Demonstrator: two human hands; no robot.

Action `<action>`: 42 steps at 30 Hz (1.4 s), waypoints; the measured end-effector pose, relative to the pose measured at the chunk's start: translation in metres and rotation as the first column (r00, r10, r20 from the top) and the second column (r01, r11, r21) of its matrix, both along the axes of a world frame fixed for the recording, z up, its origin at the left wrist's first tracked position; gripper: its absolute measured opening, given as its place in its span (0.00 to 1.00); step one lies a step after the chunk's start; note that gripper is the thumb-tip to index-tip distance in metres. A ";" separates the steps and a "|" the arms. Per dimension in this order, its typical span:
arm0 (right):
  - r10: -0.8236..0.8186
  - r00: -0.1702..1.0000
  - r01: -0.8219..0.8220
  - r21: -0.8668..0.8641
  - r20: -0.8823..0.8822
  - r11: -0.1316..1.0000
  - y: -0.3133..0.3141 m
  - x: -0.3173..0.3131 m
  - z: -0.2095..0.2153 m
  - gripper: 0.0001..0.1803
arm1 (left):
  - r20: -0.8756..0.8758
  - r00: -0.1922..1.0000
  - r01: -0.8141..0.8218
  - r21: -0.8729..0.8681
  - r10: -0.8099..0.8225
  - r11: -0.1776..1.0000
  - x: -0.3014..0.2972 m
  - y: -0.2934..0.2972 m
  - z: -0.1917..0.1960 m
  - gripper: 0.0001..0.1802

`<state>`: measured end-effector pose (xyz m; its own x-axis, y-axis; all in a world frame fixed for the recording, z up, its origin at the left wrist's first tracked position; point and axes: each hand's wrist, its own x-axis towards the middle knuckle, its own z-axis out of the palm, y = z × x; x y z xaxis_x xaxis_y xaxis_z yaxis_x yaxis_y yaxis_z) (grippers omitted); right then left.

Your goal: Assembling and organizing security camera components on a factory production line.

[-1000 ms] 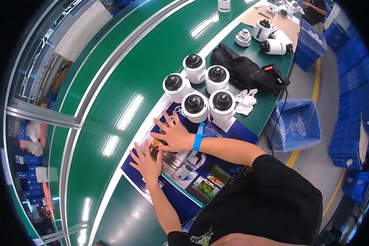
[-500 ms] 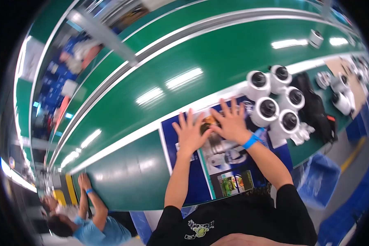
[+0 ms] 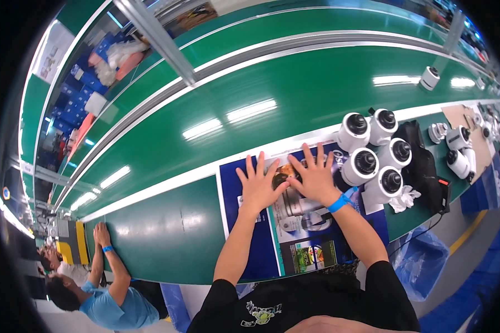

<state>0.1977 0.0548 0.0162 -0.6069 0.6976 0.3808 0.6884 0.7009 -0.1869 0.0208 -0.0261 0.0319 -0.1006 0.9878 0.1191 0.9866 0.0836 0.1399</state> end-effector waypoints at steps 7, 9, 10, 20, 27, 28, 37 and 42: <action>0.009 1.000 -0.010 -0.044 -0.016 0.999 -0.003 -0.008 -0.003 0.33 | -0.009 1.000 -0.001 -0.014 0.001 1.000 -0.007 -0.003 0.002 0.39; 0.001 1.000 -0.002 -0.047 -0.017 0.999 -0.004 -0.009 -0.003 0.34 | -0.013 1.000 0.008 -0.021 -0.008 1.000 -0.008 -0.003 0.003 0.39; -0.008 1.000 0.007 -0.052 -0.012 0.999 -0.004 -0.006 -0.002 0.34 | -0.013 1.000 0.008 -0.028 -0.009 1.000 -0.006 -0.001 0.002 0.38; 0.016 0.995 -0.024 -0.081 -0.101 0.996 -0.002 -0.016 -0.007 0.35 | -0.080 0.996 -0.045 -0.092 0.038 0.995 -0.012 -0.001 0.007 0.39; -0.022 0.994 0.013 -0.087 -0.104 0.996 -0.002 0.001 -0.014 0.36 | -0.046 0.999 -0.010 -0.107 0.005 0.994 0.003 0.005 0.001 0.38; -0.023 0.994 0.013 -0.086 -0.111 0.996 -0.004 -0.001 -0.014 0.35 | -0.044 0.999 -0.012 -0.122 0.006 0.992 0.002 0.004 0.002 0.38; -0.010 0.992 -0.002 -0.098 -0.123 0.995 -0.003 -0.005 -0.007 0.35 | -0.059 0.998 -0.023 -0.119 0.016 0.993 -0.004 0.005 0.002 0.38; -0.016 0.993 0.005 -0.094 -0.116 0.996 -0.003 -0.004 -0.010 0.36 | -0.063 0.998 -0.025 -0.126 0.017 0.992 -0.002 0.005 0.002 0.38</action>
<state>0.1936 0.0520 0.0065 -0.5546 0.7395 0.3814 0.6656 0.6694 -0.3300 0.0192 -0.0210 0.0335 -0.1178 0.9930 -0.0008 0.9909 0.1176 0.0661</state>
